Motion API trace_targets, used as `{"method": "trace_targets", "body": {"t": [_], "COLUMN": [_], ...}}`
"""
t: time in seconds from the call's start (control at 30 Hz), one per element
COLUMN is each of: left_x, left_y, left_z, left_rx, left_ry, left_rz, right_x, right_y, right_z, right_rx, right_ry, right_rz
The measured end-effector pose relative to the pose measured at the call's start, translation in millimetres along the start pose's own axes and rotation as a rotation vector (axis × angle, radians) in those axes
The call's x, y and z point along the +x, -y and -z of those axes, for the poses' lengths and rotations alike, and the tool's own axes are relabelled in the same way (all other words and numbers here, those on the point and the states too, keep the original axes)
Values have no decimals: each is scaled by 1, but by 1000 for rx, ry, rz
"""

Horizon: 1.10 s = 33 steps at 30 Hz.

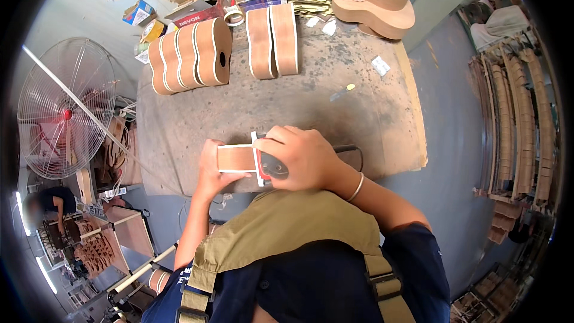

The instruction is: The person uses an electric sander to smooth the edges and surfaces of a wooden guitar body. They flip the guitar body over to sand different sides and move it around the workbench to access various areas.

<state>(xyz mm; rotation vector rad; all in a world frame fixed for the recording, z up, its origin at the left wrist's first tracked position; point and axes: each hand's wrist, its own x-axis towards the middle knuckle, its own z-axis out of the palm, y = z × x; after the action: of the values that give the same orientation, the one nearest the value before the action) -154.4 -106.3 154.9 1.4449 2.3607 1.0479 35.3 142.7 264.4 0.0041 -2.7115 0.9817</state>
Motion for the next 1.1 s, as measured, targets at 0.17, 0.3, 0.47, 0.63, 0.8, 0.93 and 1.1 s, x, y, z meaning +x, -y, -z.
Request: {"method": "trace_targets", "body": {"t": [0.17,0.3,0.47,0.63,0.8,0.93,1.1], "left_x": [-18,-36,-16,-6,-44,-61,-68], "left_y": [40,71,29,6,78,111,131], "left_z": [4,17,19,7,13,7,4], "left_rx": [-191,-172,23,59,-165,-249,-285], "left_ry": [-21,-24,-4,23,-2,-41,-1], "left_rz": [198,307,170,128,302,309,353], "right_x": [-12,-21,1,12,-20,-45,-55], "right_y": [-10,-25,-7,6,-23,-50,-63], "right_z": [0,-12,-6,-5,-20,-59,-72], "right_rx": [81,155,73,-7,206,353,469], "right_ry": [-76,-161,-87,17,-124,-298,-357], "right_rz": [-4,-18,81,84,-37,-190,-331]}}
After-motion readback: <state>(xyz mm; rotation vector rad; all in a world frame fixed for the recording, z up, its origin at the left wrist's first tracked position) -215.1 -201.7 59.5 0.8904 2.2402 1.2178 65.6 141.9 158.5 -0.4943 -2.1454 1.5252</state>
